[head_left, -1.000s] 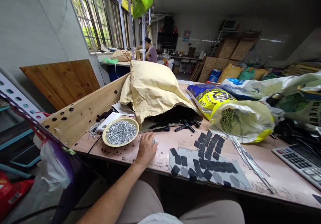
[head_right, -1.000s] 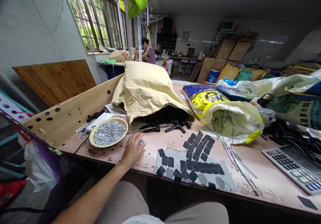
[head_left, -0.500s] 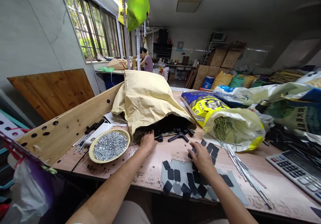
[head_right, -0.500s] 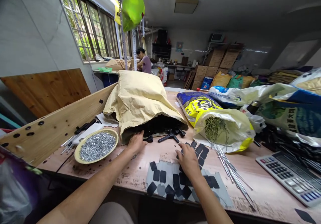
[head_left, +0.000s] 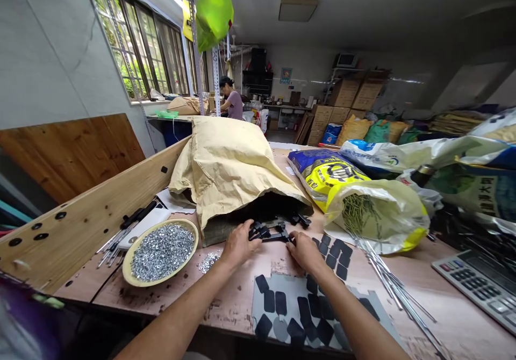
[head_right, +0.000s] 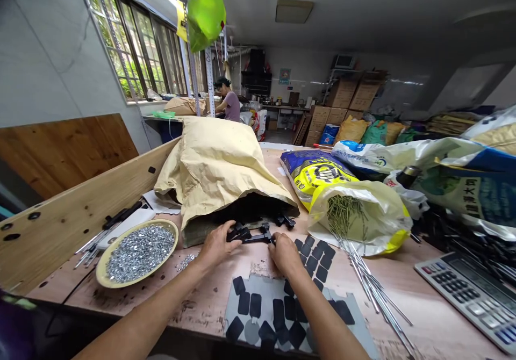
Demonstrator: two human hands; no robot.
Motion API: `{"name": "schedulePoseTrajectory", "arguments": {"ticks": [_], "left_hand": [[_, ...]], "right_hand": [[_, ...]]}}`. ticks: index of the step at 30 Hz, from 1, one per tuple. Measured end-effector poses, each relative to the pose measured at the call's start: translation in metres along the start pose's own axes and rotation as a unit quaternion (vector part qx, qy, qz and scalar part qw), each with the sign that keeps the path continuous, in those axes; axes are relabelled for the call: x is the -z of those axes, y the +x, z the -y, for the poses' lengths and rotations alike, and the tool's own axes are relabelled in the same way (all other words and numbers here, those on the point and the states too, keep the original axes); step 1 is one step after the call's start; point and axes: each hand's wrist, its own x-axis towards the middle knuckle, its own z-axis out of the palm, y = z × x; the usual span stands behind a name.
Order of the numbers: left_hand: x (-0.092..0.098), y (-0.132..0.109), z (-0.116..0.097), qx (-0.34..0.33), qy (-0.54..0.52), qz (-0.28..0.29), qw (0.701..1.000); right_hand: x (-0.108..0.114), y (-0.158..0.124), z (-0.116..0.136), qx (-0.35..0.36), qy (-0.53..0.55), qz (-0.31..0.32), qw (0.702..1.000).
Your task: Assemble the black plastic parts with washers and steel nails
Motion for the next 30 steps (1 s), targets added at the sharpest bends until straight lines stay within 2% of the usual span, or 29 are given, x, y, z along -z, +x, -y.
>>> {"name": "schedulePoseTrajectory", "arguments": {"ticks": [5, 10, 15, 19, 22, 25, 28, 30], "left_hand": [[-0.028, 0.006, -0.026, -0.061, -0.049, 0.034, 0.996], [-0.04, 0.002, -0.038, -0.086, -0.046, 0.055, 0.994], [-0.046, 0.004, -0.048, -0.036, -0.045, 0.063, 0.996], [-0.05, 0.01, -0.048, -0.007, -0.076, 0.058, 0.995], [-0.047, 0.012, -0.038, -0.012, -0.137, 0.047, 0.989], [-0.043, 0.011, -0.031, -0.02, -0.212, 0.029, 0.977], [-0.043, 0.004, -0.036, -0.035, -0.271, 0.014, 0.962], [-0.045, -0.005, -0.044, -0.071, -0.32, 0.013, 0.945]], "right_hand": [[0.011, -0.005, -0.005, 0.013, -0.015, -0.028, 0.999], [0.029, 0.02, -0.027, -0.036, -0.05, -0.087, 0.994], [0.025, 0.046, -0.031, -0.059, -0.051, -0.092, 0.993], [0.02, 0.05, -0.024, -0.06, -0.013, -0.061, 0.996], [0.024, 0.037, -0.026, -0.076, 0.047, -0.034, 0.995], [0.03, 0.013, -0.031, -0.082, 0.142, 0.01, 0.986], [0.037, -0.017, -0.032, -0.077, 0.264, 0.079, 0.958], [0.042, -0.036, -0.027, -0.072, 0.331, 0.12, 0.933]]}}
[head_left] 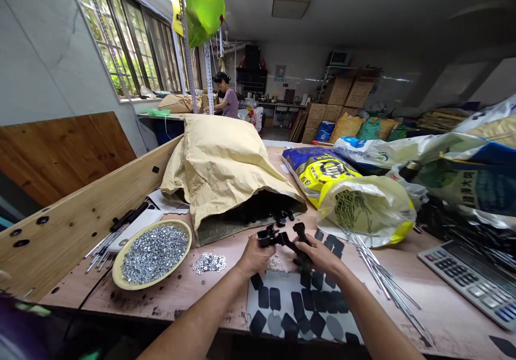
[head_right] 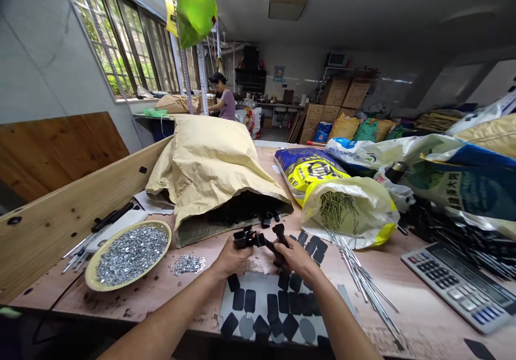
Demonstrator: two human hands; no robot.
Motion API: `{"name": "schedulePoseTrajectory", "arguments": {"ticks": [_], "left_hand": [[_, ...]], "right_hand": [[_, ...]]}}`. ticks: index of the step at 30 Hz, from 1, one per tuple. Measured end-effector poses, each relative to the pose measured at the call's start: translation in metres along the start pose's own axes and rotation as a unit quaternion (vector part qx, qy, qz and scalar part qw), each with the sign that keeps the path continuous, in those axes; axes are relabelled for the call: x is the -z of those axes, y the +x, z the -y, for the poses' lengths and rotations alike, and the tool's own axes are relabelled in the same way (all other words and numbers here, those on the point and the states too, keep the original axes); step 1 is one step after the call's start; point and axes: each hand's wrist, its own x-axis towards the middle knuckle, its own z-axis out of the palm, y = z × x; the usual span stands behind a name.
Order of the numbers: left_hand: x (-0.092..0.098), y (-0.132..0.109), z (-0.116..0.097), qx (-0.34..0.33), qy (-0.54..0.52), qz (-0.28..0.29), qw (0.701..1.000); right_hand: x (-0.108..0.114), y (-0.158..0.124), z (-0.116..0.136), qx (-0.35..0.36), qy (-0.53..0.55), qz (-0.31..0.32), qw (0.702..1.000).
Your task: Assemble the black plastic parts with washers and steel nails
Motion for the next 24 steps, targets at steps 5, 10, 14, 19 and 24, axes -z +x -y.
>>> {"name": "schedulePoseTrajectory", "arguments": {"ticks": [5, 10, 14, 19, 24], "left_hand": [[-0.019, -0.025, -0.012, -0.037, -0.069, 0.08, 0.994], [-0.033, -0.034, -0.007, 0.03, -0.173, -0.009, 0.984], [-0.032, -0.026, 0.001, 0.114, -0.264, -0.104, 0.952], [-0.024, -0.028, 0.004, 0.121, -0.277, -0.113, 0.946], [-0.019, -0.042, 0.002, 0.08, -0.286, -0.046, 0.954]], "right_hand": [[-0.006, -0.03, 0.011, -0.058, 0.241, 0.064, 0.967], [-0.014, -0.034, 0.013, -0.079, 0.325, 0.036, 0.942], [-0.031, -0.032, 0.006, -0.022, 0.334, -0.052, 0.941], [-0.065, -0.032, -0.003, 0.175, 0.133, -0.155, 0.963], [-0.084, -0.04, 0.001, 0.203, 0.064, -0.169, 0.962]]}}
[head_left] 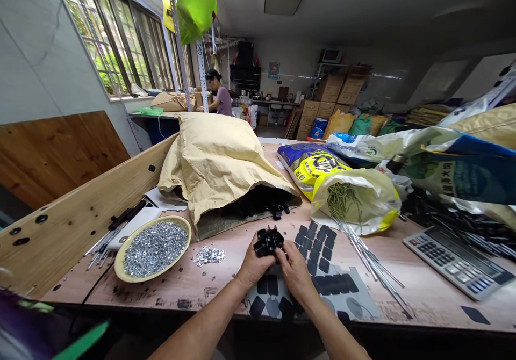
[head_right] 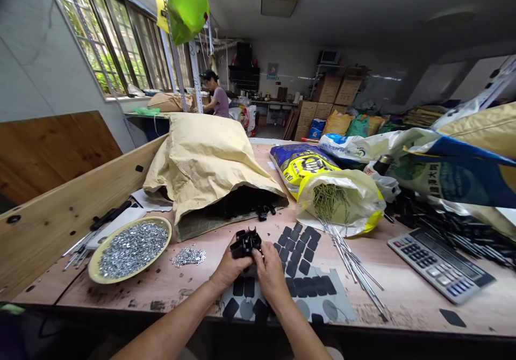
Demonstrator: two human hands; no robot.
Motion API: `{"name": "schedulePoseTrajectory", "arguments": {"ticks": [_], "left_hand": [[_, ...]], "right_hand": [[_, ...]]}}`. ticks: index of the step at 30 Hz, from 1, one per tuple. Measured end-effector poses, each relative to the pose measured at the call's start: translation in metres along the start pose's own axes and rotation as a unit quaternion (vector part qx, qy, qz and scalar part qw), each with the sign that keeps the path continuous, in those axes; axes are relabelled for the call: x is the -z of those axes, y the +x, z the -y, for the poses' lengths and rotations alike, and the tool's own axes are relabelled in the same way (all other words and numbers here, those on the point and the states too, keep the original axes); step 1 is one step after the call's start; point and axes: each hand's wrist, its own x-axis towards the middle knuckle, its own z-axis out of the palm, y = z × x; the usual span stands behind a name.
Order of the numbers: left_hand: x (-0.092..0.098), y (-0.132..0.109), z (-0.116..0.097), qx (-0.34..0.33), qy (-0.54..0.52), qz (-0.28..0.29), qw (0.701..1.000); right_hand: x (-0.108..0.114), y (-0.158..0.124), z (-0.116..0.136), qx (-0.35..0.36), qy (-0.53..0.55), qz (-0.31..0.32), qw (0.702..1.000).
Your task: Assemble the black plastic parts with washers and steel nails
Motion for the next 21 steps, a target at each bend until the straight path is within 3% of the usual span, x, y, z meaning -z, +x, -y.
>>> {"name": "schedulePoseTrajectory", "arguments": {"ticks": [6, 10, 14, 18, 21], "left_hand": [[0.0, -0.004, 0.003, -0.004, -0.04, 0.048, 0.998], [-0.002, -0.005, 0.002, -0.026, 0.027, 0.048, 0.998], [0.0, -0.008, -0.001, -0.047, 0.048, 0.042, 0.997], [0.006, -0.014, -0.003, -0.058, 0.079, 0.028, 0.995], [0.01, -0.022, -0.008, -0.014, 0.092, -0.017, 0.996]], "right_hand": [[0.005, -0.009, 0.007, 0.018, -0.032, 0.025, 0.999], [0.008, -0.01, 0.014, 0.03, 0.0, 0.051, 0.998], [0.017, -0.017, 0.037, 0.051, 0.01, 0.076, 0.996], [0.041, -0.021, 0.043, 0.037, -0.015, 0.111, 0.993], [0.08, -0.017, 0.016, -0.039, -0.109, 0.052, 0.992]]}}
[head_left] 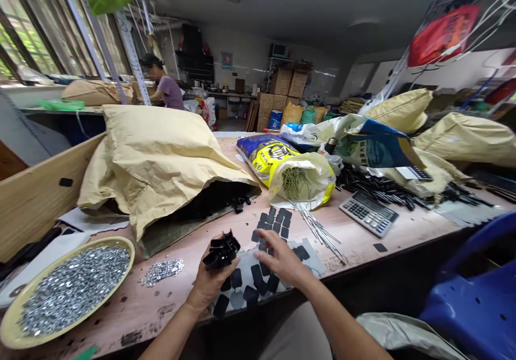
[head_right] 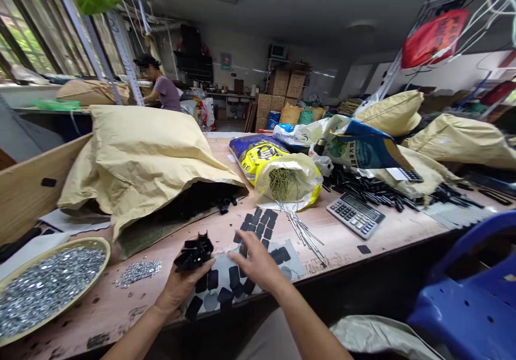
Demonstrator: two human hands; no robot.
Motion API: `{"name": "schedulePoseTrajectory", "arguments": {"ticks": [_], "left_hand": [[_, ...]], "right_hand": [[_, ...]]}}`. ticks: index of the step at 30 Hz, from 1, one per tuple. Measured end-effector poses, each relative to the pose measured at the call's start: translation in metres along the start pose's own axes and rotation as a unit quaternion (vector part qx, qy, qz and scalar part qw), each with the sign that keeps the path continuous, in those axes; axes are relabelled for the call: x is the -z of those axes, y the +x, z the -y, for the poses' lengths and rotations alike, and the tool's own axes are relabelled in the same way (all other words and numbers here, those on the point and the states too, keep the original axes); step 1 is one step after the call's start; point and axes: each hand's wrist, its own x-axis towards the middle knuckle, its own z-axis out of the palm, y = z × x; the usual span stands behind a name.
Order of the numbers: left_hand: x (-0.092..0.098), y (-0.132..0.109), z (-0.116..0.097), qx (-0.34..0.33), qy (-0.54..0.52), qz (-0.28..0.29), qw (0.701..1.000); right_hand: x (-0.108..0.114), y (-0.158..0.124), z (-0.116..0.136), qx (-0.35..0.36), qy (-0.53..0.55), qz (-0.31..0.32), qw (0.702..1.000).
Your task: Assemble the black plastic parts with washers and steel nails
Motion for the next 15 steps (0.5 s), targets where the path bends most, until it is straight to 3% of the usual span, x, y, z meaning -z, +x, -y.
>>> {"name": "schedulePoseTrajectory", "arguments": {"ticks": [4, 8, 11, 15], "left_hand": [[0.005, -0.009, -0.008, 0.066, -0.041, -0.044, 0.996], [0.0, -0.011, -0.016, 0.091, -0.044, -0.02, 0.995], [-0.015, -0.012, -0.02, 0.071, -0.022, 0.035, 0.997], [-0.038, -0.017, -0.015, 0.021, 0.017, 0.081, 0.996]], "right_hand": [[0.065, -0.009, -0.074, -0.146, -0.136, -0.131, 0.971], [0.114, -0.038, -0.127, -0.227, -0.211, -0.171, 0.935], [0.119, -0.052, -0.142, -0.236, -0.238, -0.163, 0.928], [0.11, -0.047, -0.144, -0.223, -0.264, -0.169, 0.923]]}}
